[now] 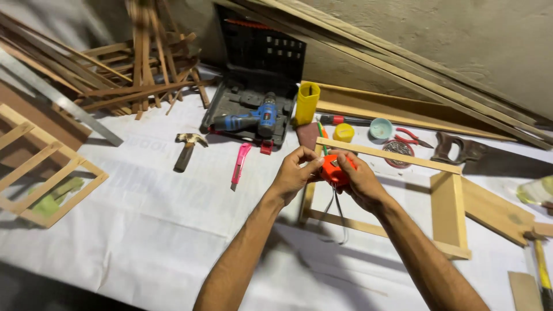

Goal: The person assembles a small rectangular wooden frame on a workbench. They position wood strips against the frame, measure it with a tape measure, pick nails from a dish, hammer nails into the joints, and sand the wood pieces with a sanding block.

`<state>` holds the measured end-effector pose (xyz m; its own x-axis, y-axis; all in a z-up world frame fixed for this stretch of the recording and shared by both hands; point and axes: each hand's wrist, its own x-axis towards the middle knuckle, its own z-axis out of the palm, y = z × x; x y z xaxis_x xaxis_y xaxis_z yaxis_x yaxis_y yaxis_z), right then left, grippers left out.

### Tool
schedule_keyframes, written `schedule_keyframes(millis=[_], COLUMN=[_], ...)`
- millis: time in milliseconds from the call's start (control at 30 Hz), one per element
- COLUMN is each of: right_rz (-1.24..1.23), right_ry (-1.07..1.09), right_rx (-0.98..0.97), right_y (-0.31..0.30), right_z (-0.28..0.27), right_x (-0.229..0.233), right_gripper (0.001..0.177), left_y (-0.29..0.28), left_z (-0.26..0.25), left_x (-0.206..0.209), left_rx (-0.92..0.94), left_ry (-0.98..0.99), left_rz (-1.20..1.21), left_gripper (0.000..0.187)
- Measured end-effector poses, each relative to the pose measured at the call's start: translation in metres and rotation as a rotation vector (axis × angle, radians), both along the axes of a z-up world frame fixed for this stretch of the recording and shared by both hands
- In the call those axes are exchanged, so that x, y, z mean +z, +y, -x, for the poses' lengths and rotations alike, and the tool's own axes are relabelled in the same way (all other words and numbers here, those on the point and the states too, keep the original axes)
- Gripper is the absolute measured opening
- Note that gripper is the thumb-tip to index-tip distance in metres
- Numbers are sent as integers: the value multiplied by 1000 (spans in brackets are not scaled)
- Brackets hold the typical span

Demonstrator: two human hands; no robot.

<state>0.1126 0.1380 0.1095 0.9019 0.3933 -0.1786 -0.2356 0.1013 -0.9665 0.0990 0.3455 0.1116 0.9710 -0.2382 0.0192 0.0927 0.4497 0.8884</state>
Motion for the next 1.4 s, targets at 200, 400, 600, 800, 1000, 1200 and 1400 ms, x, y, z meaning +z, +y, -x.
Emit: schedule_keyframes(millis=[200, 400, 600, 800, 1000, 1200, 1400], right_rz=[-369, -340, -352, -65, 196, 788, 885], right_ry=[254, 400, 217, -81, -201, -154, 25], right_rx=[-140, -127, -94, 23, 177, 411, 353], right_y=[-60, -103, -150, -165, -154, -194, -315], right_z=[31, 77, 95, 93, 85, 83, 80], right_x=[14, 63, 60, 46, 39, 53, 3], right_gripper=[68, 75, 68, 50, 51, 44, 34], left_y=[-75, -126, -149, -148, -122, -42, 10], left_z=[5, 29, 34, 44, 38, 52, 51], left_x=[3, 35, 40, 55, 12, -16, -45], left_rx=[-54, -117, -178, -305, -314, -128, -107], left_ry=[-116, -224, -263, -69, -2, 74, 182], left_rz=[-173, -238, -343, -528, -583, -755, -895], left_gripper=[19, 29, 28, 28, 29, 23, 25])
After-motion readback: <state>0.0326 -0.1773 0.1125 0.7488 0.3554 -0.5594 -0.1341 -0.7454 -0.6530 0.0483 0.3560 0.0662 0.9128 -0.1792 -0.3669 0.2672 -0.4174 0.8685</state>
